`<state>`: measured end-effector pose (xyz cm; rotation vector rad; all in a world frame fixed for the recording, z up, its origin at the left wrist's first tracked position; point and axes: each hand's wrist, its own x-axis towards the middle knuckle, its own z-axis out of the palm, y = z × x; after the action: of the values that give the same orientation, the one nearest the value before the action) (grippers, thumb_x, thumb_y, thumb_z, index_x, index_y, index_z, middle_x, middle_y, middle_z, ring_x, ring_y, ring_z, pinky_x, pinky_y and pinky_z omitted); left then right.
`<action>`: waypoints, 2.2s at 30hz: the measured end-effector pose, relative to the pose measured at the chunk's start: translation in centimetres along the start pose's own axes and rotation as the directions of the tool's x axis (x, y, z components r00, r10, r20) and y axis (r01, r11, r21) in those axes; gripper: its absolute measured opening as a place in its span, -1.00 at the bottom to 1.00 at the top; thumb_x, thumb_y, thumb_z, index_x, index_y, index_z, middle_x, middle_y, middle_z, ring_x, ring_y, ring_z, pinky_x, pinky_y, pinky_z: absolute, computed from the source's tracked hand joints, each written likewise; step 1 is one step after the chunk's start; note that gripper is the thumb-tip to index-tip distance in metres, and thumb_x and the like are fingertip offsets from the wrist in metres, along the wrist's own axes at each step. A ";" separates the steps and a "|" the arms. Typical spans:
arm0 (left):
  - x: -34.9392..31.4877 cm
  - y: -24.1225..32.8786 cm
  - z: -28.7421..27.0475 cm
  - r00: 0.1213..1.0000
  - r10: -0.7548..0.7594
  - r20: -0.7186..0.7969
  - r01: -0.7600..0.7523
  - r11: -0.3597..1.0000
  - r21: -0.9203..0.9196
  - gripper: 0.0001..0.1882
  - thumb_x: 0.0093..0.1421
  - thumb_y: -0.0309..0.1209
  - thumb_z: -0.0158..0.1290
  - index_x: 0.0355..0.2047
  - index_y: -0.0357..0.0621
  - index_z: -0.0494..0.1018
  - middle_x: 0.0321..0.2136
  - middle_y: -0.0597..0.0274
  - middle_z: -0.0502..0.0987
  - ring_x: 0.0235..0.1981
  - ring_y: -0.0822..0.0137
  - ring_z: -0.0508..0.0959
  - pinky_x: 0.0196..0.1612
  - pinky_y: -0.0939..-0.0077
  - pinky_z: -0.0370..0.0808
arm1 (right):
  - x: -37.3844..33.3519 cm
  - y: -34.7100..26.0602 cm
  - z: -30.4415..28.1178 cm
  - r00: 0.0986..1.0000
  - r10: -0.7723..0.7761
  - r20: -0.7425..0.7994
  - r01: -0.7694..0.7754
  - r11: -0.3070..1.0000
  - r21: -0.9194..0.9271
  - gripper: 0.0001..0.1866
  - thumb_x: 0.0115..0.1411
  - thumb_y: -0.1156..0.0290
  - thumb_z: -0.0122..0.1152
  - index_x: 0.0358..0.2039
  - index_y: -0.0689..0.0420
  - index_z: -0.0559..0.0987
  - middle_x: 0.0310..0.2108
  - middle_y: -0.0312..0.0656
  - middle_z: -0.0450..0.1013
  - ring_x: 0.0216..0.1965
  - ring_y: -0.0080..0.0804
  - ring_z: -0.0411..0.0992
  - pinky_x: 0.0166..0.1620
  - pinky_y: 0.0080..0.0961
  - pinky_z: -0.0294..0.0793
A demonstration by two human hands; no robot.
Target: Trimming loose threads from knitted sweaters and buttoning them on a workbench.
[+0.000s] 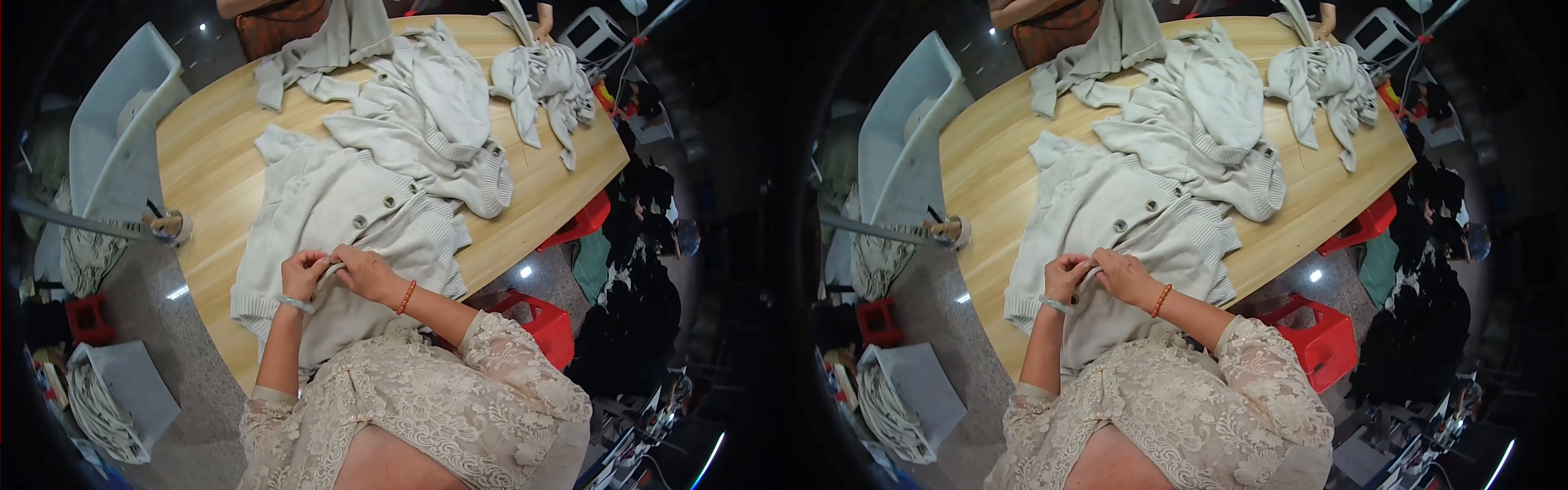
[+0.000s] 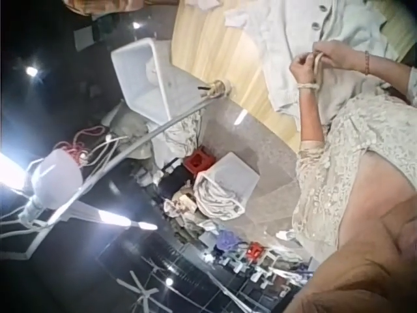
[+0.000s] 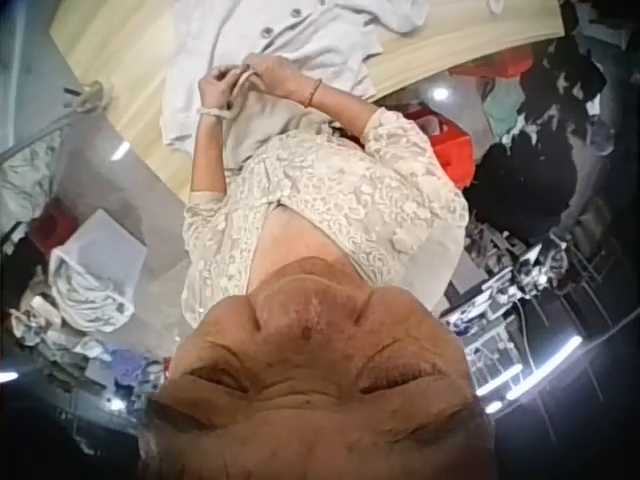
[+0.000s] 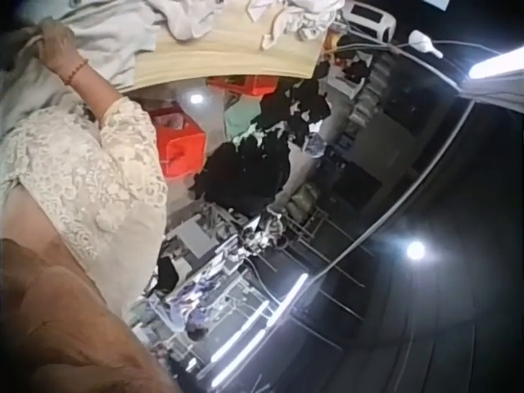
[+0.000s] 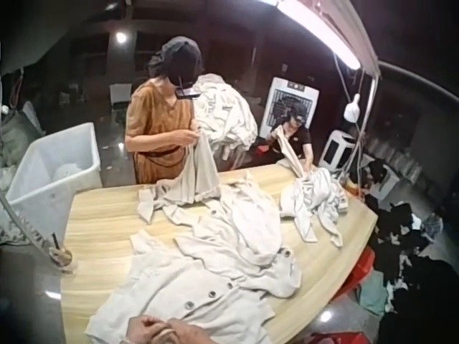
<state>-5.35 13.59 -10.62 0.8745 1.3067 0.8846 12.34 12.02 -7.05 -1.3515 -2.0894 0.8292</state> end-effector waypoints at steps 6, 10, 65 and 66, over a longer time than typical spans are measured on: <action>-0.7 1.4 -0.8 0.986 -0.102 0.130 0.104 0.994 -0.012 -0.87 0.10 -0.51 0.18 -0.33 -0.27 0.56 -0.54 0.38 0.54 -0.62 0.64 0.38 -0.56 0.74 0.28 | -0.7 -0.1 0.1 0.996 -0.061 0.062 0.065 0.996 -0.056 -0.61 0.07 0.41 0.16 -0.07 0.18 0.37 -0.29 -0.03 0.37 -0.27 -0.02 0.44 -0.22 -0.23 0.48; -2.9 0.4 -1.4 0.927 0.202 0.315 -0.260 0.953 0.154 -0.60 0.07 -0.59 0.14 -0.03 -0.32 0.45 -0.20 0.22 0.54 -0.18 0.41 0.52 -0.05 0.57 0.44 | -0.2 0.9 0.3 0.992 -0.020 0.126 0.027 0.998 -0.053 -0.66 0.08 0.39 0.14 -0.12 0.18 0.39 -0.29 -0.02 0.38 -0.25 -0.01 0.44 -0.20 -0.21 0.46; 3.4 3.4 7.2 0.946 0.312 0.086 -0.298 0.738 0.605 -0.81 0.01 -0.43 0.18 -0.36 -0.25 0.53 -0.58 0.17 0.56 -0.57 0.43 0.52 -0.41 0.56 0.47 | 0.2 5.0 -4.1 0.990 0.028 -0.136 -0.011 0.993 0.121 -0.63 0.00 0.56 0.20 -0.13 0.15 0.40 -0.32 -0.07 0.43 -0.35 -0.08 0.46 -0.29 -0.28 0.47; 3.6 3.5 7.1 0.967 0.225 0.117 -0.251 0.794 0.554 -0.82 0.02 -0.44 0.19 -0.37 -0.26 0.53 -0.56 0.19 0.57 -0.56 0.45 0.52 -0.42 0.57 0.47 | -0.1 5.0 -4.0 0.987 0.049 -0.156 -0.029 0.991 0.130 -0.58 0.01 0.54 0.19 -0.07 0.12 0.37 -0.27 -0.05 0.42 -0.29 -0.05 0.45 -0.26 -0.23 0.47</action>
<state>1.80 18.05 -8.45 1.5485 1.4661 0.6604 18.23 14.41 -7.98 -1.3485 -1.8621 0.8277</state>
